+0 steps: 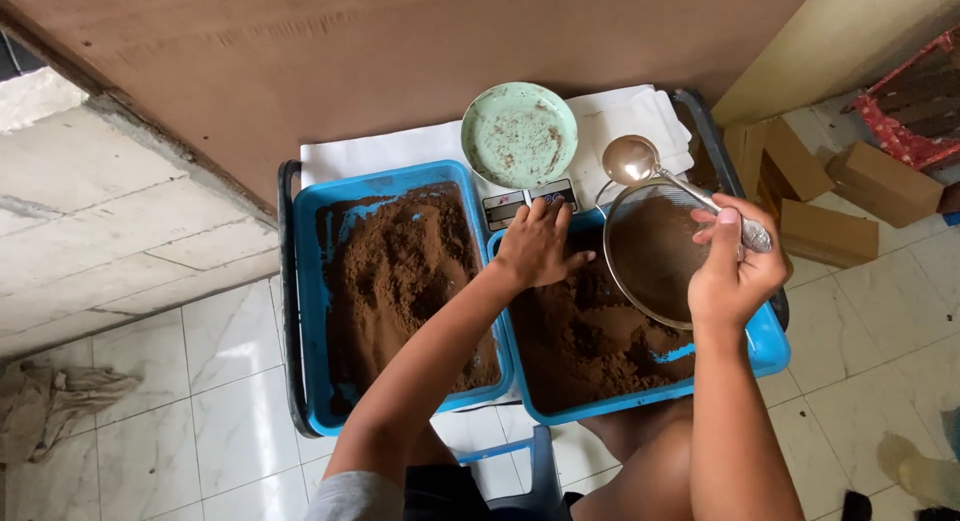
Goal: Sifting coffee grounds through a mesh sieve and weighing them into a container on a digital scale.
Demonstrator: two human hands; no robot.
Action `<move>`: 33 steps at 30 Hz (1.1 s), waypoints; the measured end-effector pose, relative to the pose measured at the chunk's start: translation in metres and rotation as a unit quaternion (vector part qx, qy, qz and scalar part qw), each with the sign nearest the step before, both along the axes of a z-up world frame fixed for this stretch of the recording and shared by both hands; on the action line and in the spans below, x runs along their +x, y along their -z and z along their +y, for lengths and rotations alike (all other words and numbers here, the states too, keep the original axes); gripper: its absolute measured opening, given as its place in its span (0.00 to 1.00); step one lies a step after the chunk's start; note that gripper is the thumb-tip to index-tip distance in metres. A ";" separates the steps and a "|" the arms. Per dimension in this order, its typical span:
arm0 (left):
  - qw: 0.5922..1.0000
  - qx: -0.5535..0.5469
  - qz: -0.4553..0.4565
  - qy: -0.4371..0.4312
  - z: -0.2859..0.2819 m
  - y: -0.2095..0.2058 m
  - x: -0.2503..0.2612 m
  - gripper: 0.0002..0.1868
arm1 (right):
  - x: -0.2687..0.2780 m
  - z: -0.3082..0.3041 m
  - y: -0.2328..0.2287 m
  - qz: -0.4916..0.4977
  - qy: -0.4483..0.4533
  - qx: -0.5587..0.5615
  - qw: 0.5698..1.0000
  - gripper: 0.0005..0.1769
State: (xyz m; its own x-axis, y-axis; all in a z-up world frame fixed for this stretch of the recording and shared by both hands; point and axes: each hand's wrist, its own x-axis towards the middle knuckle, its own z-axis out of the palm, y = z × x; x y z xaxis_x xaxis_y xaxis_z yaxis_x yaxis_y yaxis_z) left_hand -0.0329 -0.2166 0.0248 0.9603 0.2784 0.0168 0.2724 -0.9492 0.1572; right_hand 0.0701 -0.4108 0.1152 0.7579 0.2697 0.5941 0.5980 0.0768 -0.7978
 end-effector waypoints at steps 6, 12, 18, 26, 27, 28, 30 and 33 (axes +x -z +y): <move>0.999 0.019 -0.038 -0.017 0.001 0.012 0.010 0.48 | 0.002 -0.006 -0.006 -0.016 0.001 -0.001 1.000 0.13; 0.991 -0.109 -0.001 -0.077 0.001 -0.008 0.009 0.45 | 0.003 -0.006 -0.006 -0.024 -0.005 -0.003 1.000 0.14; 0.982 -0.135 0.076 -0.110 -0.006 -0.036 0.005 0.42 | -0.003 -0.001 -0.006 -0.016 -0.007 0.011 1.000 0.12; 0.982 -0.125 -0.017 -0.138 0.001 0.006 0.015 0.43 | -0.007 0.005 -0.004 -0.063 0.002 0.026 0.998 0.10; 0.982 -0.127 -0.012 -0.138 0.003 0.010 0.015 0.45 | -0.009 0.006 -0.005 -0.063 0.002 0.027 0.998 0.10; 0.982 -0.126 -0.014 -0.139 0.001 0.002 0.007 0.45 | -0.010 0.007 -0.005 -0.065 0.001 0.029 0.997 0.10; 0.978 -0.169 -0.065 -0.099 -0.004 -0.012 -0.008 0.42 | -0.010 0.008 -0.003 -0.072 0.000 0.028 0.997 0.10; 0.969 -0.190 -0.133 -0.088 0.001 -0.052 -0.050 0.45 | -0.012 0.008 -0.006 -0.105 0.003 0.018 0.994 0.09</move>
State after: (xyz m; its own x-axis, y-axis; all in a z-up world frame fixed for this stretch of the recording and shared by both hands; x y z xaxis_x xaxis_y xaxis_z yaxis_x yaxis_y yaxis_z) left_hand -0.0825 -0.2159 0.0772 0.8728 0.4729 0.1207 0.3273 -0.7507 0.5739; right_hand 0.0579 -0.4032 0.1213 0.6169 0.2411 0.7492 0.7523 0.0991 -0.6513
